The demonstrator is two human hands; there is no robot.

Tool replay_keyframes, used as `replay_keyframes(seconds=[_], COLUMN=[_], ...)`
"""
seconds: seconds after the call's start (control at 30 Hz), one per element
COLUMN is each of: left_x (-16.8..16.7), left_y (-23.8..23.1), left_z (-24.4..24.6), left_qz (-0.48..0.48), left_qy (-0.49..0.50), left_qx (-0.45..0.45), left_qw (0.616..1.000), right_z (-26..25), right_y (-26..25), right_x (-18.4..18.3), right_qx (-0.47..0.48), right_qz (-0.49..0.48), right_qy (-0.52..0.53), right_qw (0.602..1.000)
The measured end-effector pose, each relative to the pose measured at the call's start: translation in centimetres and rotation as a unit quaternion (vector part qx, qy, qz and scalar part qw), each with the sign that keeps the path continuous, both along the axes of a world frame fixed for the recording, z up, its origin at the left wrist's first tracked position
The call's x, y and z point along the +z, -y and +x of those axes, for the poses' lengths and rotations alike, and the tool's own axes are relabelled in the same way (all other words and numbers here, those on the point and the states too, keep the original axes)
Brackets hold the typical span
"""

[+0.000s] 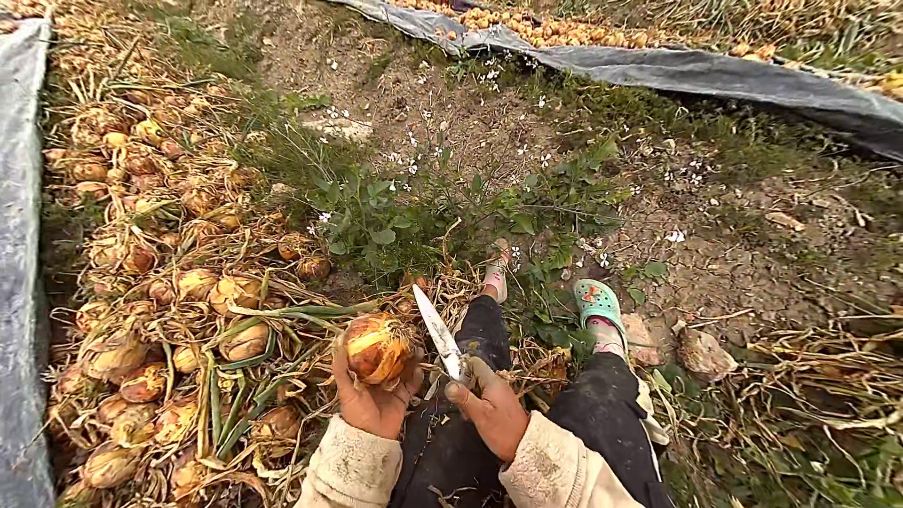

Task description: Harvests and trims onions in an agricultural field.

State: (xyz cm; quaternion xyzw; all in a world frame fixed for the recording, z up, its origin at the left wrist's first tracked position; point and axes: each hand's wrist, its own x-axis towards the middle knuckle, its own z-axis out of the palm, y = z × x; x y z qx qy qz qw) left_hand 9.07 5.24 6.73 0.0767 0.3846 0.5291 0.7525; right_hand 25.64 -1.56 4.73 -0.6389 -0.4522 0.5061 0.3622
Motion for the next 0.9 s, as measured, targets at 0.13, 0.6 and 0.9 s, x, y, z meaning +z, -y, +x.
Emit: replay_keyframes(seconds=[0.13,0.6,0.9], left_x=[-2.0,-4.3,-4.5], left_y=[2.6,5.1,6.5], left_z=[0.9,-5.3,-6.7], left_qz=[0.063,0.361,0.274], left_qy=[0.086,-0.301,-0.535], left_qx=[-0.036,-0.283,-0.124], left_qw=[0.994,0.836,0.79], right_z=[-0.5,-2.1,-4.2], right_y=[-0.1,3.6,3.6], right_x=[1.3,-1.7,-1.7], right_qx=[-0.038,-0.029,-0.001], right_qz=[0.119,0.028,-0.109], right_qy=[0.104,-0.208,-0.228], right_qw=[0.987,0.977,0.968])
